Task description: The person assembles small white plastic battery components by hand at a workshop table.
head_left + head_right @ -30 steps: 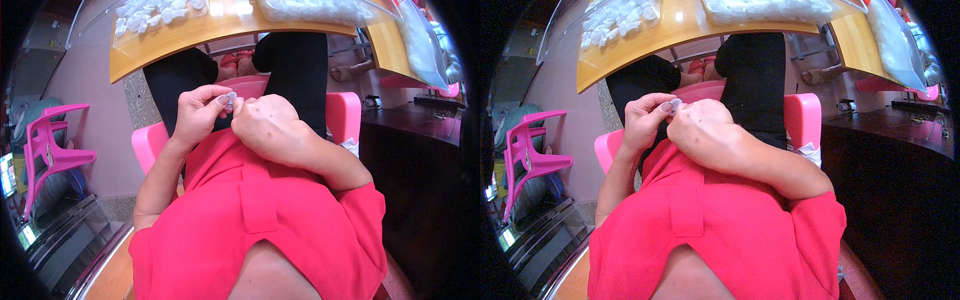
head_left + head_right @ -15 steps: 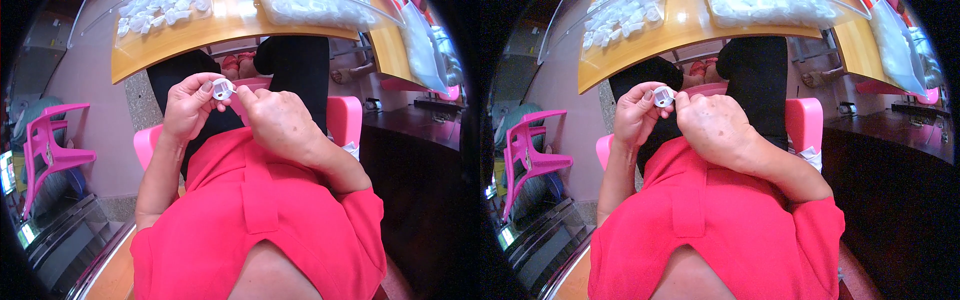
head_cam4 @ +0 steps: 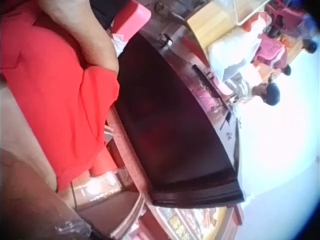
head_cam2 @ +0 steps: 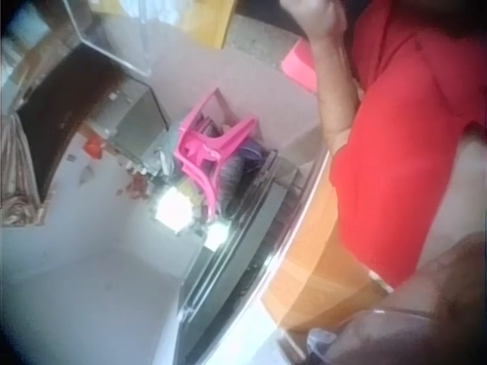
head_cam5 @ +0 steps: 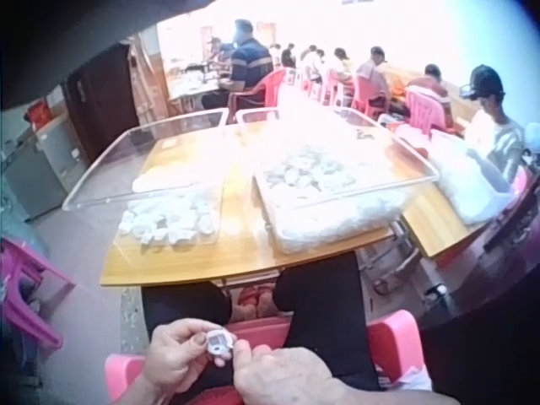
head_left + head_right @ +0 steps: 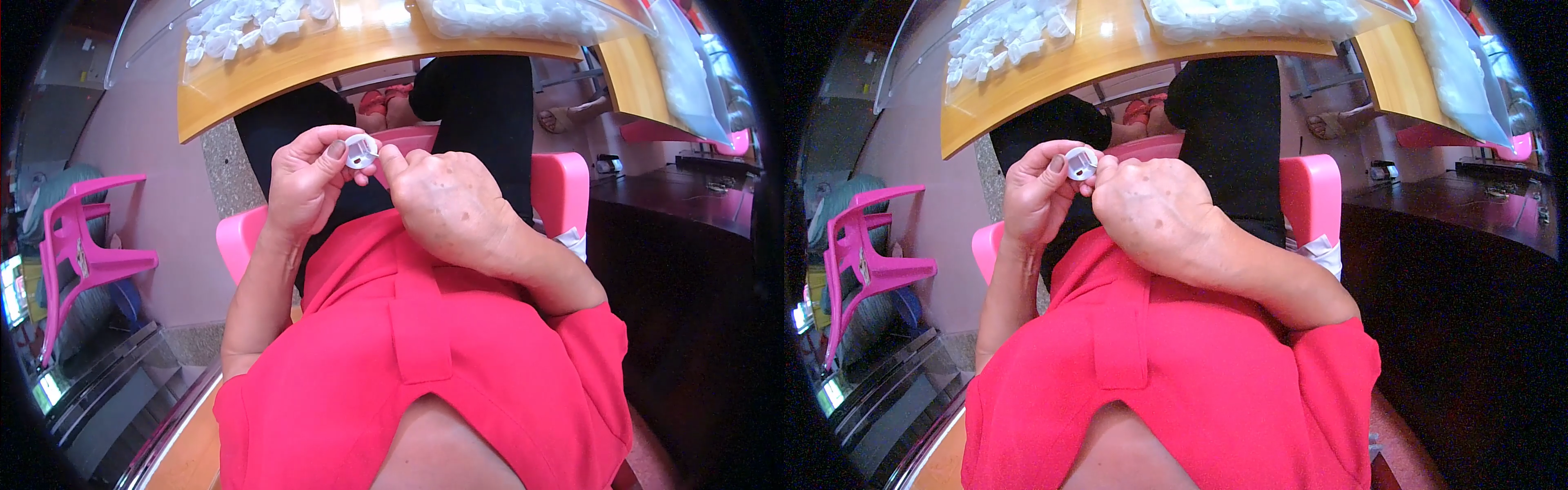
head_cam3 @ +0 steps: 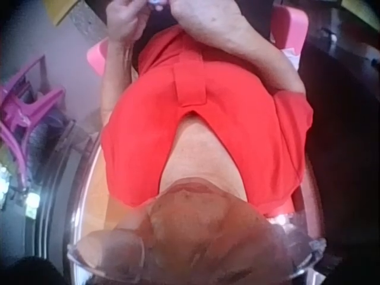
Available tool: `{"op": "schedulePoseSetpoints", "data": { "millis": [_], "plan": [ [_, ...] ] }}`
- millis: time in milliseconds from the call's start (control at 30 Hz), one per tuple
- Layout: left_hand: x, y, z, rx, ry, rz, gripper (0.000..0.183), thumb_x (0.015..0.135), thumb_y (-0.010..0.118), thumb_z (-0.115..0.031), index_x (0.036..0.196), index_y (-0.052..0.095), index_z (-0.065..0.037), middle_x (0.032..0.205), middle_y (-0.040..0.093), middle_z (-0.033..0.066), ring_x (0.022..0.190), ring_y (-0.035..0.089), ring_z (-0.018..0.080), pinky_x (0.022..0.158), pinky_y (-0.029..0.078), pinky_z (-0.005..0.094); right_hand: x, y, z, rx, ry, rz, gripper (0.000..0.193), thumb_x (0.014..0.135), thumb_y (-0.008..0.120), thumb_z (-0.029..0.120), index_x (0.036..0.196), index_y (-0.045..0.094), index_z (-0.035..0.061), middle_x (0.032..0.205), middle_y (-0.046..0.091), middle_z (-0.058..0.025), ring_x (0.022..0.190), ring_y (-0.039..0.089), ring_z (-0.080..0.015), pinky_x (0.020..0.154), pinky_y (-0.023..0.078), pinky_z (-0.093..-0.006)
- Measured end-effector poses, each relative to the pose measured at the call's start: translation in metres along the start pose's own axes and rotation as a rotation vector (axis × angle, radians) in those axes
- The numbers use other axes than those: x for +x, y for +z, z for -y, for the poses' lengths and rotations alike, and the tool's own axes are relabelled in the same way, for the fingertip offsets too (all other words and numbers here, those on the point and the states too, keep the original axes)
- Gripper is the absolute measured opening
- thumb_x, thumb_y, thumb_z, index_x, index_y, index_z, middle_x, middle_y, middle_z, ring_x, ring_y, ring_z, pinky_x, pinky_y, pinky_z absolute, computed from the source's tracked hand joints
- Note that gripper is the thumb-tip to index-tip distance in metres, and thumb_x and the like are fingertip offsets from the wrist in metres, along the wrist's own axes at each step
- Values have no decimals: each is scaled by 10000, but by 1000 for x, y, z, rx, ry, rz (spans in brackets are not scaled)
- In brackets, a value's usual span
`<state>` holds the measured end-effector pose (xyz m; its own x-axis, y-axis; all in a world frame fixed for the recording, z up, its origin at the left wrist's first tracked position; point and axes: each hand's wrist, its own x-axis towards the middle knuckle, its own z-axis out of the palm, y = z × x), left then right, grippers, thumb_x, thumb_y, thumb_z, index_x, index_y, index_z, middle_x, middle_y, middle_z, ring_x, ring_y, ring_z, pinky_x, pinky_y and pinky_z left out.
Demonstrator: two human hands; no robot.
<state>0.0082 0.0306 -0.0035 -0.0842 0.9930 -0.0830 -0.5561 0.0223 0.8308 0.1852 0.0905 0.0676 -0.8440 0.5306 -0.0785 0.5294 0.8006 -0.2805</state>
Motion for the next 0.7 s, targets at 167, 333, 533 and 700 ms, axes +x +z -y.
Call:
{"op": "schedulePoseSetpoints", "data": {
  "millis": [167,333,533,700],
  "plan": [
    [-1,-1,3,10,22,19,214,933,549,-75,1087,599,65,969,654,171,789,635,205,687,534,299,0,-3,1,-38,-81,16,202,840,533,76,1002,554,-44,721,645,-147,629,666,-259,530,523,-346],
    [-3,0,10,130,24,-19,199,930,552,-62,1070,607,69,952,658,154,783,631,188,682,532,286,0,4,6,-120,-77,7,185,852,518,82,980,566,-42,719,647,-143,617,668,-251,501,518,-350],
    [-2,1,11,69,-11,-89,202,940,535,-71,1077,598,64,958,658,161,799,638,196,690,533,284,3,5,5,-119,-50,46,194,841,529,92,980,555,-41,742,645,-156,636,669,-267,517,523,-355],
    [0,-4,2,-89,-39,-25,241,963,492,-108,1111,573,65,1016,645,215,814,648,246,705,544,322,-5,-10,0,11,19,32,232,799,574,82,999,534,-29,766,640,-174,651,662,-295,550,526,-361]
  ]
}}
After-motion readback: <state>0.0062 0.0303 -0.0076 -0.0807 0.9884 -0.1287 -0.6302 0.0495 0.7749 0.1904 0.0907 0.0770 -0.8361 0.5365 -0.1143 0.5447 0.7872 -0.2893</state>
